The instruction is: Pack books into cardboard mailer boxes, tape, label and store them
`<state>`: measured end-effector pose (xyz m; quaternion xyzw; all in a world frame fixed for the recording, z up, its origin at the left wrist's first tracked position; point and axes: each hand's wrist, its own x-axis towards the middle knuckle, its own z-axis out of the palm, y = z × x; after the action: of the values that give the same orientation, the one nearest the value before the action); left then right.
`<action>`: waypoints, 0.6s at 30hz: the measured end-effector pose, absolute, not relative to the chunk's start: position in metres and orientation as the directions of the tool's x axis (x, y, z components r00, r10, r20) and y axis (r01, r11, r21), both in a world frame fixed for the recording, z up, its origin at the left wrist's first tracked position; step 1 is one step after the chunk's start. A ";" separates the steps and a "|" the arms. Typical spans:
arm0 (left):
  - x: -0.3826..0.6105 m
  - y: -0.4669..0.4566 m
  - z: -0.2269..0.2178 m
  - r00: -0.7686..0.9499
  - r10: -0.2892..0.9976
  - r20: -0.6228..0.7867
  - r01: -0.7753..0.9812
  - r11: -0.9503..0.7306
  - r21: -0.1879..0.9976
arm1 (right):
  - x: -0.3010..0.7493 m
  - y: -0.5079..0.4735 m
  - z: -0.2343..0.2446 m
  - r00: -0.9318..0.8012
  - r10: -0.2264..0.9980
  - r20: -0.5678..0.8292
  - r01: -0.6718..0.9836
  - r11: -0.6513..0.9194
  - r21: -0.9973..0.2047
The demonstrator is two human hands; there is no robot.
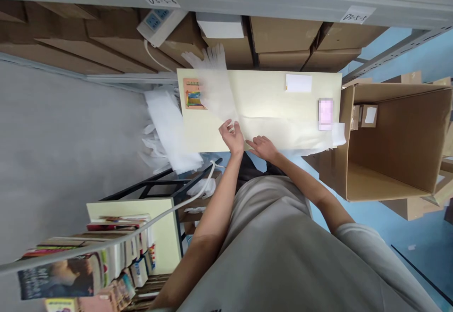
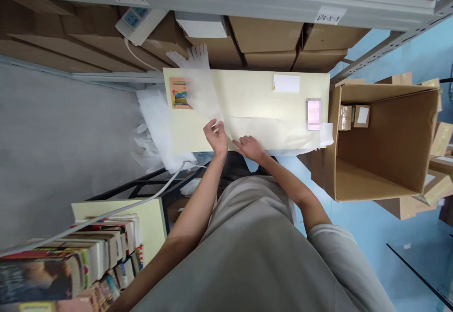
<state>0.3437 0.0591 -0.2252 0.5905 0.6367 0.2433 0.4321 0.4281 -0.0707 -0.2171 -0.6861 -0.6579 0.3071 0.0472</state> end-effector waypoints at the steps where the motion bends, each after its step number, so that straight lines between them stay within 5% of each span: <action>1: 0.342 0.059 -0.223 0.090 0.965 -0.247 0.558 0.157 0.815 | 0.430 -0.070 -0.217 -0.059 0.932 -0.356 0.863 -0.132 -0.488; 5: 0.338 0.067 -0.222 0.144 0.975 -0.168 0.635 0.039 0.771 | 0.457 -0.070 -0.216 0.155 0.902 -0.402 0.809 -0.349 -0.473; 10: 0.330 0.086 -0.229 0.045 0.981 -0.188 0.688 0.106 0.718 | 0.529 -0.075 -0.213 0.591 0.601 -0.538 0.595 -0.775 -0.212; 18: 0.311 0.105 -0.226 -0.077 0.971 -0.226 0.653 0.221 0.725 | 0.559 -0.080 -0.216 0.567 0.510 -0.647 0.608 -0.789 -0.090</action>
<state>0.3112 0.1050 -0.2265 0.5816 0.6980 0.2267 0.3509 0.5594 -0.0804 -0.2155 -0.8821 -0.3167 0.3412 -0.0715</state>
